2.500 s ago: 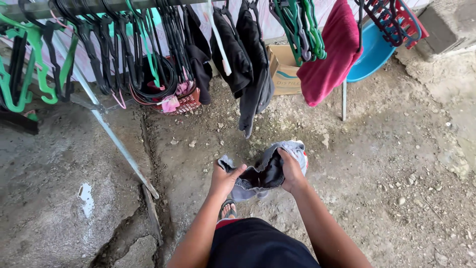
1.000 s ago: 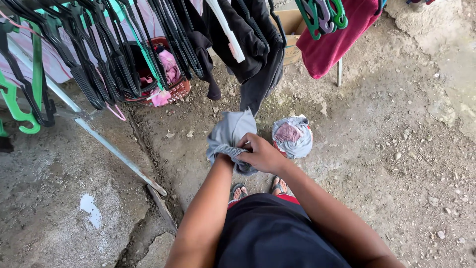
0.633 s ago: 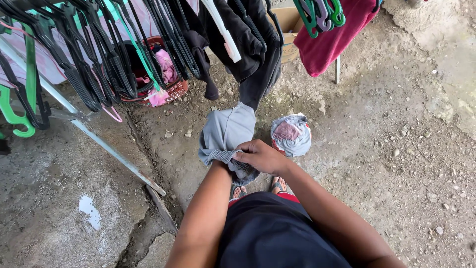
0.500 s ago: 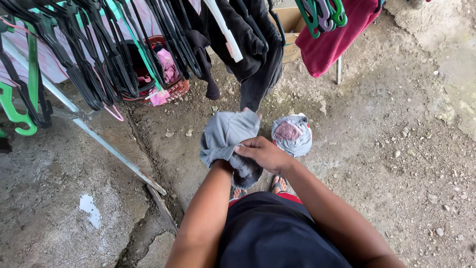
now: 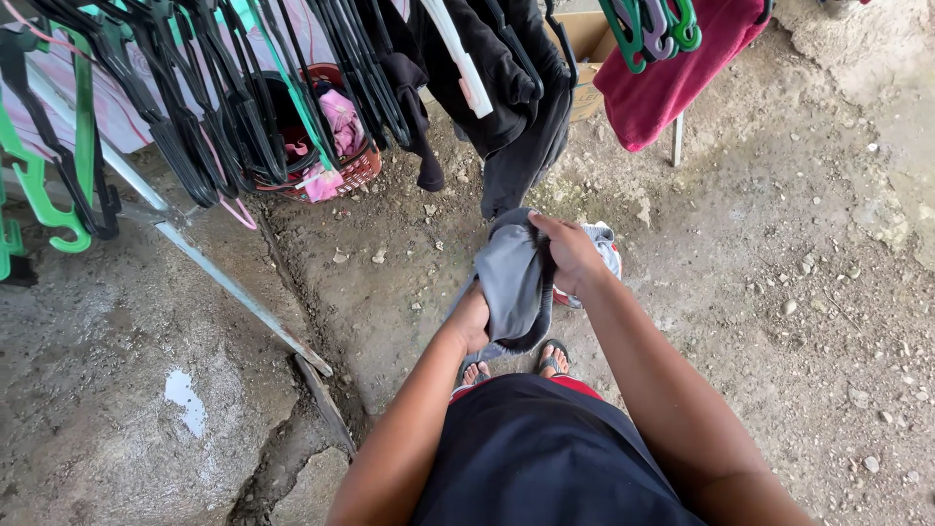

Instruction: Hanging items of clothing onto a drying rack using plastic hangers.

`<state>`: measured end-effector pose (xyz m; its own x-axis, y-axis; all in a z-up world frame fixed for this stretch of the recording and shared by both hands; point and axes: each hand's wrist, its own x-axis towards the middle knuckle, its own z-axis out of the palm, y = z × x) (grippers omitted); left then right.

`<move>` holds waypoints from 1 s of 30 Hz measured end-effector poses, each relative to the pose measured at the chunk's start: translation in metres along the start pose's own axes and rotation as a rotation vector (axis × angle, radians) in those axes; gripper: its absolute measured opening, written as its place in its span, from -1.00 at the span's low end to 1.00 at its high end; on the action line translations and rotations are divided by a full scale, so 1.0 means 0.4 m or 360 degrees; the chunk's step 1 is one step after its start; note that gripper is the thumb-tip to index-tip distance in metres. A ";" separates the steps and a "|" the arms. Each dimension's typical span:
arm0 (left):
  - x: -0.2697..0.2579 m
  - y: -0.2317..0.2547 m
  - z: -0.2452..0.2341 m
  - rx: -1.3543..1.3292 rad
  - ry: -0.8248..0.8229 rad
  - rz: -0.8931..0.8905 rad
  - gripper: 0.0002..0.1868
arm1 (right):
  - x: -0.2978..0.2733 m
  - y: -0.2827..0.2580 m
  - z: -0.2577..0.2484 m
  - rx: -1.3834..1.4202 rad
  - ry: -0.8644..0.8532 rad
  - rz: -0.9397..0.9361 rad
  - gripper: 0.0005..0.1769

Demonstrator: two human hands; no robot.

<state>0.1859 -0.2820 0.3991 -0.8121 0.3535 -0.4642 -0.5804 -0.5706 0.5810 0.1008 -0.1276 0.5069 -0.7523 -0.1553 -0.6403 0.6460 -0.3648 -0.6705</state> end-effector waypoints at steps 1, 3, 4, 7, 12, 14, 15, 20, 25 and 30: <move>0.002 -0.008 -0.008 -0.0003 0.0005 0.0005 -0.39 | 0.007 0.006 -0.002 -0.0004 -0.0005 0.0003 -0.73; 0.005 -0.024 -0.024 0.0016 -0.0088 0.0003 -0.25 | 0.021 0.018 -0.007 -0.0112 -0.0059 -0.0088 -0.71; -0.004 -0.015 -0.019 0.0015 -0.0085 0.0008 -0.25 | 0.020 0.027 -0.001 -0.0115 -0.0064 -0.0087 -0.71; -0.029 0.020 0.004 -0.0145 -0.0174 0.0030 0.06 | 0.026 0.063 -0.003 -0.0374 0.0045 -0.0124 -0.70; -0.038 0.071 0.022 -0.0295 -0.0177 0.0010 0.40 | -0.016 0.108 0.001 -0.0572 -0.0191 -0.0238 -0.60; -0.033 0.075 0.029 -0.0310 -0.0143 0.0019 0.39 | -0.012 0.128 -0.016 -0.0564 -0.0182 -0.0283 -0.56; -0.032 0.077 0.033 -0.0325 -0.0105 0.0026 0.37 | -0.010 0.139 -0.024 -0.0555 -0.0174 -0.0324 -0.51; -0.051 0.108 0.061 -0.0426 -0.0033 0.0220 0.27 | 0.048 0.222 -0.125 -0.0993 0.0183 -0.0346 -0.41; -0.063 0.121 0.075 -0.0500 -0.0116 0.0383 0.20 | 0.053 0.257 -0.158 -0.1266 0.0325 -0.0275 -0.42; -0.109 0.158 0.138 -0.0592 -0.0188 0.0368 0.18 | 0.102 0.307 -0.184 -0.0679 -0.0076 0.0508 -0.67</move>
<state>0.1813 -0.2926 0.4931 -0.9317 0.2552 -0.2585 -0.3396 -0.8645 0.3705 0.1590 -0.1113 0.3710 -0.5082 -0.2425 -0.8264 0.8316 0.1116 -0.5441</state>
